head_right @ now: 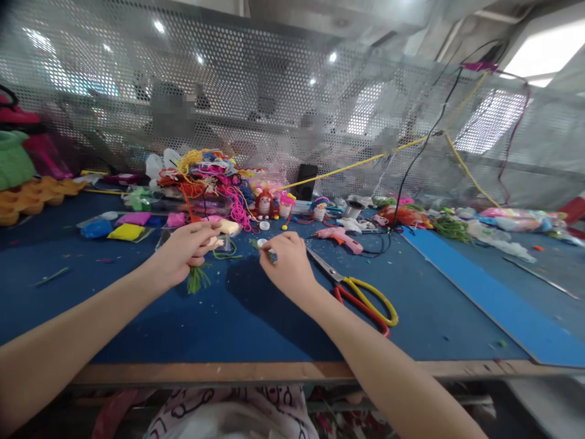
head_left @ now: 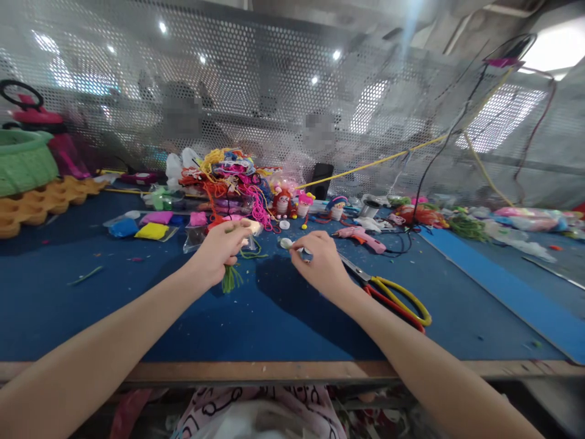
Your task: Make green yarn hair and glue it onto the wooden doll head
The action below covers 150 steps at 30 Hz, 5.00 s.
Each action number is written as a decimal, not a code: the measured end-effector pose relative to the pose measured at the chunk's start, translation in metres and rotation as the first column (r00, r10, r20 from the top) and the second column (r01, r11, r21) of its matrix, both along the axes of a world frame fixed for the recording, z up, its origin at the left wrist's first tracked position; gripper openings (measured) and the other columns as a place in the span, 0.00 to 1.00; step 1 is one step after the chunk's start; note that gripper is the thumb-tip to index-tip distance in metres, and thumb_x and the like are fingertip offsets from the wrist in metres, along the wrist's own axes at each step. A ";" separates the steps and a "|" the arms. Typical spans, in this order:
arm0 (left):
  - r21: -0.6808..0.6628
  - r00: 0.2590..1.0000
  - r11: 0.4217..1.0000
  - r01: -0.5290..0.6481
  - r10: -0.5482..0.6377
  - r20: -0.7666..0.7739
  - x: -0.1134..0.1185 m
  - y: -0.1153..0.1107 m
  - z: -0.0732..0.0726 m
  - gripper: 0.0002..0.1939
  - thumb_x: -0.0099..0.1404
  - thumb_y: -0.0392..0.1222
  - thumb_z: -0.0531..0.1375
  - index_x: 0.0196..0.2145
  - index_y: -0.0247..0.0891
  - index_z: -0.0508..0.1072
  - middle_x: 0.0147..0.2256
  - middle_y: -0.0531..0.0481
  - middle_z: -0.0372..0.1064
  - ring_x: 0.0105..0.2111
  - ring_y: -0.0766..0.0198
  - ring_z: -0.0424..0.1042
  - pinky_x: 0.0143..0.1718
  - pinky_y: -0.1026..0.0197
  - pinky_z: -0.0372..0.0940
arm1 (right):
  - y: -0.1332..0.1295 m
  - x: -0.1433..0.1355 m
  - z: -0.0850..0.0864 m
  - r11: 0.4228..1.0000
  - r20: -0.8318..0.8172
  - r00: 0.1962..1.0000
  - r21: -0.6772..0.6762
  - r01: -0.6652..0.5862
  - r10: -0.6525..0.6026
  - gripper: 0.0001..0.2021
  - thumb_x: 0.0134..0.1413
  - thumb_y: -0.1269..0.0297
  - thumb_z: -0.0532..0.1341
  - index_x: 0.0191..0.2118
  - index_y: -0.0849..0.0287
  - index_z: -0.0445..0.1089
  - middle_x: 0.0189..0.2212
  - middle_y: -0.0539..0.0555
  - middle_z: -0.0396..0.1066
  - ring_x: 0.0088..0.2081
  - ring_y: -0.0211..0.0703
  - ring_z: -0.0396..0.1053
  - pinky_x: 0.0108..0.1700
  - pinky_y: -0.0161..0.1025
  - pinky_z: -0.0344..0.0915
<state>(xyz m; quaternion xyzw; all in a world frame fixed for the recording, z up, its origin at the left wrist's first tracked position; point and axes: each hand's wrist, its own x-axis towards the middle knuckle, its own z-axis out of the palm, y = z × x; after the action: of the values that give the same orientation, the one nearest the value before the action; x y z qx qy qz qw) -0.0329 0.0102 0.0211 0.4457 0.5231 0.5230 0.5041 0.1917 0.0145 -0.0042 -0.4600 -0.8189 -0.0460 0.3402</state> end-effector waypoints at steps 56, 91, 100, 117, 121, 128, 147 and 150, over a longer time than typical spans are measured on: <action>0.069 0.720 0.887 0.457 -0.414 0.557 0.031 -0.027 -0.013 0.05 0.67 0.33 0.59 0.37 0.32 0.76 0.31 0.49 0.68 0.28 0.71 0.67 0.30 0.69 0.66 | -0.031 -0.009 0.023 0.695 -0.839 0.540 -0.429 -0.577 -0.070 0.16 0.50 0.50 0.70 0.31 0.60 0.74 0.14 0.42 0.59 0.15 0.27 0.48 0.17 0.31 0.43; 0.042 0.908 0.947 0.318 -0.317 0.275 0.032 -0.027 -0.015 0.17 0.53 0.36 0.68 0.40 0.40 0.71 0.28 0.57 0.69 0.19 0.76 0.53 0.18 0.70 0.45 | -0.033 -0.014 0.019 0.465 -0.839 0.536 -0.514 -0.721 -0.096 0.14 0.57 0.52 0.66 0.33 0.56 0.66 0.12 0.40 0.60 0.13 0.27 0.44 0.15 0.27 0.40; 0.069 0.778 0.921 0.384 -0.363 0.513 0.029 -0.026 -0.013 0.17 0.43 0.26 0.59 0.33 0.34 0.74 0.31 0.53 0.66 0.25 0.74 0.60 0.20 0.70 0.48 | -0.035 -0.012 0.017 0.315 -0.841 0.499 -0.542 -0.779 -0.210 0.11 0.55 0.57 0.68 0.35 0.61 0.73 0.23 0.47 0.72 0.13 0.21 0.42 0.14 0.26 0.39; 0.171 0.783 0.915 0.366 -0.402 0.475 0.034 -0.028 -0.019 0.13 0.59 0.41 0.70 0.42 0.37 0.79 0.35 0.50 0.70 0.31 0.72 0.63 0.27 0.71 0.55 | -0.035 -0.010 0.022 0.284 -0.890 0.358 -0.434 -0.855 -0.283 0.12 0.57 0.59 0.65 0.40 0.63 0.79 0.19 0.48 0.72 0.12 0.24 0.42 0.13 0.26 0.39; 0.161 0.792 0.921 0.354 -0.387 0.472 0.034 -0.028 -0.018 0.09 0.64 0.40 0.67 0.42 0.36 0.79 0.34 0.51 0.66 0.28 0.73 0.60 0.26 0.71 0.55 | -0.037 -0.010 0.022 0.229 -0.885 0.385 -0.444 -0.866 -0.261 0.13 0.59 0.58 0.64 0.41 0.63 0.79 0.18 0.48 0.71 0.13 0.24 0.41 0.14 0.26 0.39; 0.141 0.788 0.931 0.336 -0.360 0.499 0.034 -0.027 -0.019 0.09 0.70 0.41 0.61 0.39 0.32 0.78 0.28 0.54 0.59 0.25 0.73 0.56 0.25 0.71 0.56 | -0.037 -0.010 0.020 0.197 -0.879 0.436 -0.470 -0.860 -0.195 0.15 0.61 0.55 0.62 0.41 0.62 0.78 0.16 0.48 0.70 0.13 0.25 0.41 0.15 0.27 0.39; 0.028 0.675 0.924 0.381 -0.299 0.674 0.022 -0.021 -0.003 0.10 0.68 0.38 0.50 0.37 0.33 0.70 0.23 0.58 0.48 0.18 0.72 0.46 0.17 0.70 0.44 | -0.048 -0.005 0.029 0.233 -0.680 0.684 -0.643 -0.729 0.262 0.22 0.61 0.48 0.61 0.30 0.63 0.78 0.15 0.48 0.64 0.17 0.30 0.55 0.20 0.31 0.50; 0.026 0.667 0.882 0.471 -0.375 0.644 0.023 -0.025 -0.003 0.15 0.66 0.40 0.47 0.41 0.34 0.71 0.24 0.55 0.51 0.20 0.69 0.49 0.19 0.69 0.47 | -0.041 -0.012 0.018 0.635 -0.704 0.708 -0.526 -0.566 0.048 0.17 0.57 0.50 0.64 0.28 0.60 0.73 0.15 0.44 0.60 0.16 0.29 0.52 0.19 0.31 0.49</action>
<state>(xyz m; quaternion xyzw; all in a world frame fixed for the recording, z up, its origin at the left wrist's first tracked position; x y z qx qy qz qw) -0.0102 -0.0152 0.0177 0.3159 0.2406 0.4711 0.7877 0.1794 -0.0266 0.0139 -0.3833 -0.6755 0.4938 0.3911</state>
